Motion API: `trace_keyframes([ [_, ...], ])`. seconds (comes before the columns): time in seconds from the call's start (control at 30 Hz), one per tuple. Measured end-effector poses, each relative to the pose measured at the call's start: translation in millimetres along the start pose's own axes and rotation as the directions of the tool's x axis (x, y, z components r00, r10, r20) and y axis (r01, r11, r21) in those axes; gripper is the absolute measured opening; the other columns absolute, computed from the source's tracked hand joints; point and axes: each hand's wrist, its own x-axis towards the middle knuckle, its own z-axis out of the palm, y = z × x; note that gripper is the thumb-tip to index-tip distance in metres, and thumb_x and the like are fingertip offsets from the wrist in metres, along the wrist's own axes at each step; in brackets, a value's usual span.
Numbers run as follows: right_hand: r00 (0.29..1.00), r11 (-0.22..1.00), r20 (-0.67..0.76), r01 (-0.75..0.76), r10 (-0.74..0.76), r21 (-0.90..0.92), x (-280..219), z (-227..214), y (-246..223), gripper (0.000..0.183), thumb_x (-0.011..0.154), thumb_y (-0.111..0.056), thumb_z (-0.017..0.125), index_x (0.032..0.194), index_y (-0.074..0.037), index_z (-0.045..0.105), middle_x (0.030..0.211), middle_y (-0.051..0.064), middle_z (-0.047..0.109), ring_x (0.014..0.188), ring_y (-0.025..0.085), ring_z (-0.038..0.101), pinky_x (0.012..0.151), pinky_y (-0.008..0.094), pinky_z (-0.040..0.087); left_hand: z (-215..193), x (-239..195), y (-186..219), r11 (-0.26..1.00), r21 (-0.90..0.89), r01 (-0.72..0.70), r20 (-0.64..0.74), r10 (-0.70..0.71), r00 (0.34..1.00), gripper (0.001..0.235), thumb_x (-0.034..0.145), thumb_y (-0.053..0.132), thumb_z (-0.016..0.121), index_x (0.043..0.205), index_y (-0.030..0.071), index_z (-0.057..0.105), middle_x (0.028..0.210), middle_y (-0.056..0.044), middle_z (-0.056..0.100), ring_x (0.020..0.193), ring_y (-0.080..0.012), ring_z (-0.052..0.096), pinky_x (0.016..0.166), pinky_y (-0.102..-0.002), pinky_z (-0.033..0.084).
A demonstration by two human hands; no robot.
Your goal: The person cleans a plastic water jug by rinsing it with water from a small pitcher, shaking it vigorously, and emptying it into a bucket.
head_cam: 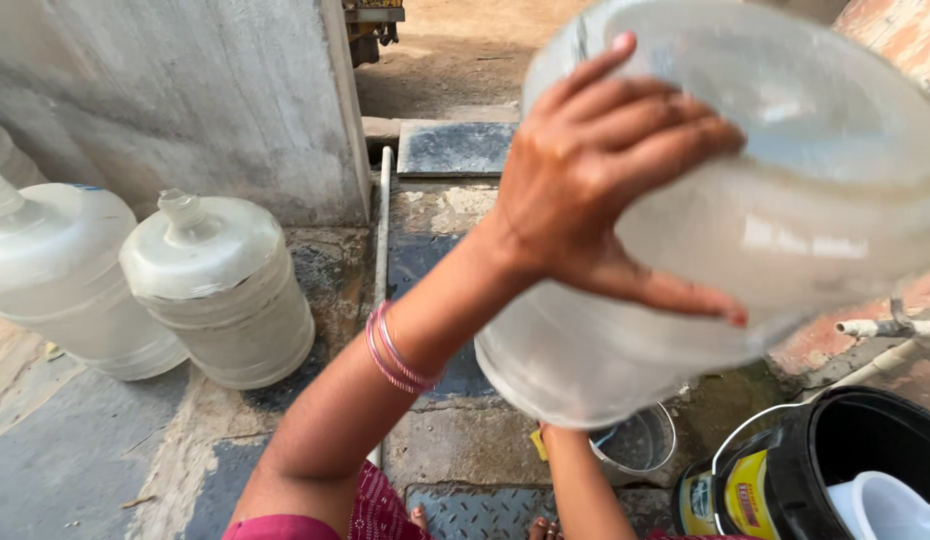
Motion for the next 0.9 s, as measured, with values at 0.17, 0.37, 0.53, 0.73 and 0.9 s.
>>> trace_keyframes([
  [0.17, 1.0, 1.0, 0.013, 0.006, -0.006, -0.019, 6, -1, 1, 0.045, 0.106, -0.047, 0.046, 0.111, -0.009, 0.068, 0.109, 0.013, 0.071, 0.1, 0.03, 0.069, 0.089, 0.046, 0.053, -20, -1, -11, 0.998, 0.058, 0.015, -0.004, -0.015, 1.0, 0.084, 0.076, 0.084, 0.081, 0.117, 0.011, 0.074, 0.116, -0.006, 0.074, 0.116, -0.0256, 0.07, 0.121, -0.05, 0.039],
  [0.37, 0.998, 1.0, 0.062, 0.001, 0.001, -0.03, -39, 7, 5, 0.045, 0.105, -0.047, 0.046, 0.113, -0.008, 0.068, 0.111, 0.014, 0.071, 0.102, 0.03, 0.069, 0.09, 0.046, 0.053, -22, -17, 16, 0.997, -0.012, 0.082, -0.005, -0.082, 0.997, 0.084, 0.065, 0.082, 0.08, 0.11, 0.012, 0.075, 0.109, -0.005, 0.076, 0.107, -0.0238, 0.072, 0.121, -0.05, 0.04],
  [0.53, 0.999, 0.999, 0.049, 0.025, -0.023, -0.038, -30, 15, 1, 0.045, 0.105, -0.047, 0.047, 0.114, -0.008, 0.068, 0.112, 0.014, 0.071, 0.103, 0.03, 0.069, 0.092, 0.046, 0.053, -27, -21, 30, 0.987, -0.063, 0.151, 0.051, -0.148, 0.988, 0.082, 0.069, 0.083, 0.079, 0.116, 0.016, 0.075, 0.114, -0.002, 0.077, 0.11, -0.0208, 0.073, 0.124, -0.046, 0.039],
  [0.73, 0.999, 0.999, -0.04, 0.027, -0.028, -0.033, 10, 10, -9, 0.046, 0.105, -0.047, 0.048, 0.116, -0.008, 0.068, 0.114, 0.015, 0.071, 0.105, 0.031, 0.069, 0.093, 0.045, 0.053, -18, -32, -16, 0.933, 0.192, 0.303, 0.08, -0.323, 0.943, 0.118, 0.062, 0.094, 0.08, 0.144, 0.014, 0.052, 0.153, -0.017, 0.044, 0.15, -0.039, 0.035, 0.132, -0.06, 0.017],
  [0.9, 0.996, 0.999, -0.088, 0.011, -0.014, -0.031, 49, 0, -24, 0.046, 0.104, -0.047, 0.049, 0.118, -0.007, 0.068, 0.115, 0.015, 0.071, 0.107, 0.031, 0.068, 0.095, 0.045, 0.053, 7, -211, -63, 0.711, -0.282, 0.644, -0.072, -0.685, 0.724, 0.088, 0.094, 0.053, 0.057, 0.168, 0.018, 0.024, 0.177, -0.008, 0.024, 0.161, -0.0251, 0.021, 0.14, -0.049, 0.017],
])
